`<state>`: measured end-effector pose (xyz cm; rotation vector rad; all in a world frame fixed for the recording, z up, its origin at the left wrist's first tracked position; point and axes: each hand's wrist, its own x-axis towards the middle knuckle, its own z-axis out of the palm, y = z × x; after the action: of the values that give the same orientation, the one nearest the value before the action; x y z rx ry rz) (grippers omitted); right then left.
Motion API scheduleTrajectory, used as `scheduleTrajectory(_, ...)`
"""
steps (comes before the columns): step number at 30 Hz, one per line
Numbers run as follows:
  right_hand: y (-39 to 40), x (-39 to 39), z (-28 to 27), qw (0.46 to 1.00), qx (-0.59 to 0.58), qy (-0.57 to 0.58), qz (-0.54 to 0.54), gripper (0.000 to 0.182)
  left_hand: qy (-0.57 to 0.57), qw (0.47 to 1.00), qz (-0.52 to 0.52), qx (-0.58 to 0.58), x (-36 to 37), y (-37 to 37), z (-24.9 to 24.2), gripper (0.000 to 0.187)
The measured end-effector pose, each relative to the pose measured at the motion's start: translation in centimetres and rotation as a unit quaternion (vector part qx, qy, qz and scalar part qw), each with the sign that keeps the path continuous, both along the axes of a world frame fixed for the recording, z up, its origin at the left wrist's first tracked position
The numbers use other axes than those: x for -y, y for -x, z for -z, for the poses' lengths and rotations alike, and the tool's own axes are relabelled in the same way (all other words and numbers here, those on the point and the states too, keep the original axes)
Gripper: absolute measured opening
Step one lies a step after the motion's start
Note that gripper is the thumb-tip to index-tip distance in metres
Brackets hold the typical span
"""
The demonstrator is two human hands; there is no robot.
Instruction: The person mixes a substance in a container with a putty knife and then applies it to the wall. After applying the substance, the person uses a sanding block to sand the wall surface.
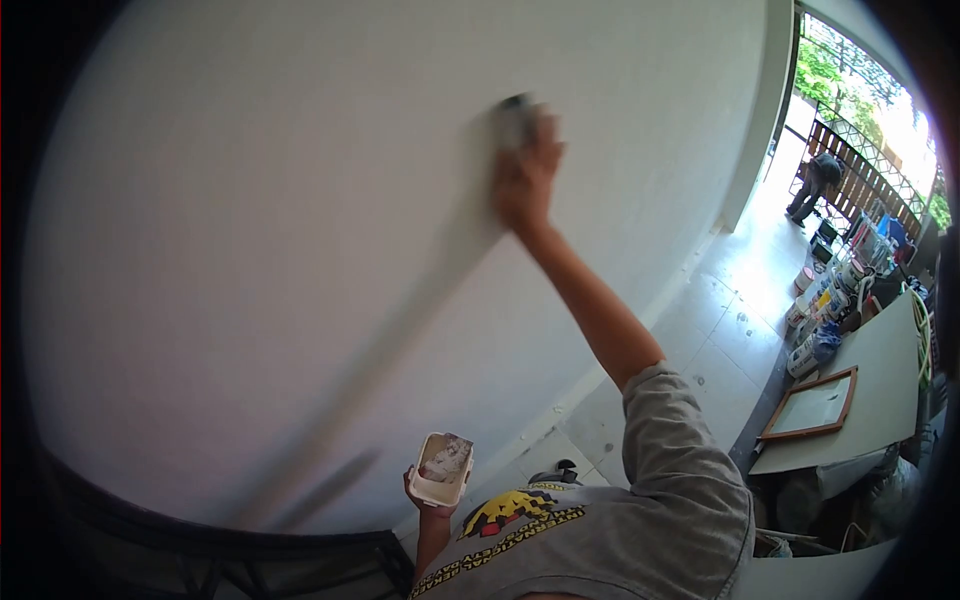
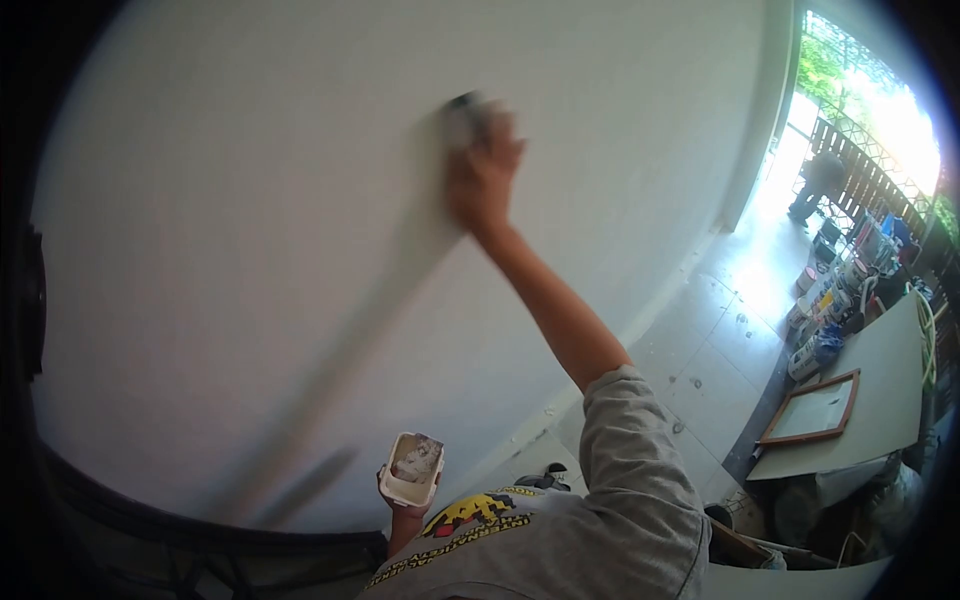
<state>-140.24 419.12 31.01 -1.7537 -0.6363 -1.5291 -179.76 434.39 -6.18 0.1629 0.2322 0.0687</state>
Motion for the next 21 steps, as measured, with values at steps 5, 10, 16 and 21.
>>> scheduleTrajectory(5, 4.6, -1.0, -0.5, 0.982, 0.066, 0.15, -0.098, 0.055, 0.057, 0.996, 0.049, 0.047, -0.8, -0.4, -0.1, 0.073)
scheduleTrajectory(10, -3.2, 2.1, -4.4, 0.974, -0.072, -0.195, -0.091, 0.055, 0.06, 0.996, 0.041, 0.044, -0.7, -0.4, -0.2, 0.076)
scheduleTrajectory(16, -4.2, 2.6, -1.4, 0.993, -0.075, -0.077, -0.048, 0.055, 0.048, 0.999, 0.011, 0.008, -0.2, -0.3, -0.3, 0.075)
scheduleTrajectory(21, 0.3, 4.3, -1.1, 0.986, 0.044, 0.159, -0.022, 0.055, 0.0, 0.999, 0.027, 0.025, 0.2, -0.7, -2.9, 0.065)
